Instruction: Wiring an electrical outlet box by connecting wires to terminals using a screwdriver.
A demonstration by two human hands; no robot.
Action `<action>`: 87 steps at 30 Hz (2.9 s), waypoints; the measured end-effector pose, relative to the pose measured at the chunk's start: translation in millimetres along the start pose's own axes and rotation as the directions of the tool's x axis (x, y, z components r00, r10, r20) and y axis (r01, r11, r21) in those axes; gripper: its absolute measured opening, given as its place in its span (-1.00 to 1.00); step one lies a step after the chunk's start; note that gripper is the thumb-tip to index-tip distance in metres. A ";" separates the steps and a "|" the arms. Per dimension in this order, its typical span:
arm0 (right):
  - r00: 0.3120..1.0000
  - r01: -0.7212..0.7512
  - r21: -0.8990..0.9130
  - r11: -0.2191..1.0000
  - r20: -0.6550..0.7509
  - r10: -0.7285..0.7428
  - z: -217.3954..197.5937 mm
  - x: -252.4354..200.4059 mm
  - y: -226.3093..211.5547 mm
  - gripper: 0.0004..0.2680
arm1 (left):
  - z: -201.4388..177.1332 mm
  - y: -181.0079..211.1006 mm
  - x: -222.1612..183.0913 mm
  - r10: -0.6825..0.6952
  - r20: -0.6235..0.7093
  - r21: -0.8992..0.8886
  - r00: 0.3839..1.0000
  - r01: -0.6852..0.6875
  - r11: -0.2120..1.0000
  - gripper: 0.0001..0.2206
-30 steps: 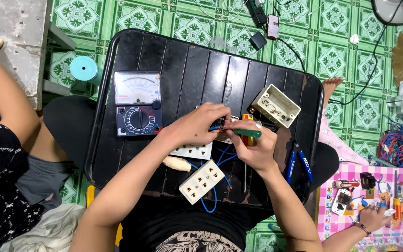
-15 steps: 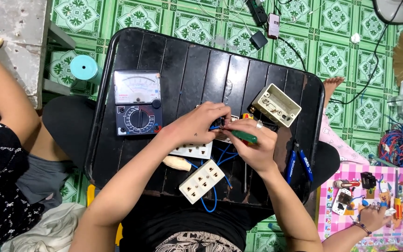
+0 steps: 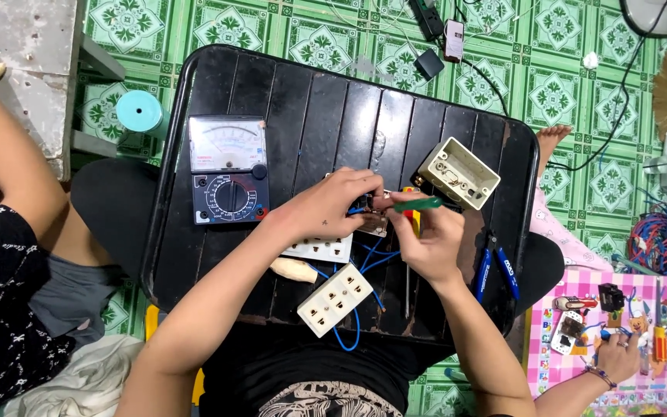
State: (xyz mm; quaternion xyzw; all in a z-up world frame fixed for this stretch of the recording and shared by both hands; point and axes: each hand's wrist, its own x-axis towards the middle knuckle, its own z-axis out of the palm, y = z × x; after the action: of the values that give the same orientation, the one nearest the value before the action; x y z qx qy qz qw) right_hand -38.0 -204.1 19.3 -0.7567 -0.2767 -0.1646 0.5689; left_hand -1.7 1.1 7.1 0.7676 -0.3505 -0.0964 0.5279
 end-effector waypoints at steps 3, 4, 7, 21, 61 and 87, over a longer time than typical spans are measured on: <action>0.998 -0.055 0.042 0.998 -0.029 0.057 -0.1 -0.2 1.9 -0.83 | -1.9 6.3 0.2 0.002 -0.009 0.016 1.000 -0.001 1.000 -0.57; 0.998 -0.055 0.041 0.998 -0.028 0.056 0.7 -1.5 3.5 -0.83 | -2.5 6.7 -0.3 0.002 -0.009 0.016 1.000 -0.002 1.000 -0.57; 0.998 -0.062 0.043 0.997 -0.026 0.063 2.7 -4.2 5.6 -0.84 | -3.6 8.9 -0.9 -0.024 0.011 0.013 1.000 0.024 1.000 -0.55; 0.997 -0.079 0.038 0.996 0.005 0.079 4.6 -3.6 2.0 -0.83 | -11.6 27.6 -4.0 -0.089 -0.007 0.034 0.996 0.089 0.995 -0.67; 0.957 -0.141 -0.145 0.979 0.233 0.173 1.5 -0.3 -9.4 -0.89 | -7.1 26.1 -4.3 -0.243 0.009 0.124 0.970 0.240 0.963 -0.59; 0.975 -0.215 -0.487 0.847 -0.160 0.155 -110.3 12.2 22.7 -0.84 | -7.3 22.0 1.3 -0.302 0.099 0.107 0.948 0.292 0.951 -0.64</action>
State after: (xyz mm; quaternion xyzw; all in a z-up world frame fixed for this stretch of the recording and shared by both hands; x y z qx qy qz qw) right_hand -7.4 -310.8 41.6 -0.8907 -0.1173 -0.2181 0.3812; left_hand -6.6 1.3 29.8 0.8280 -0.2645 -0.2025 0.4510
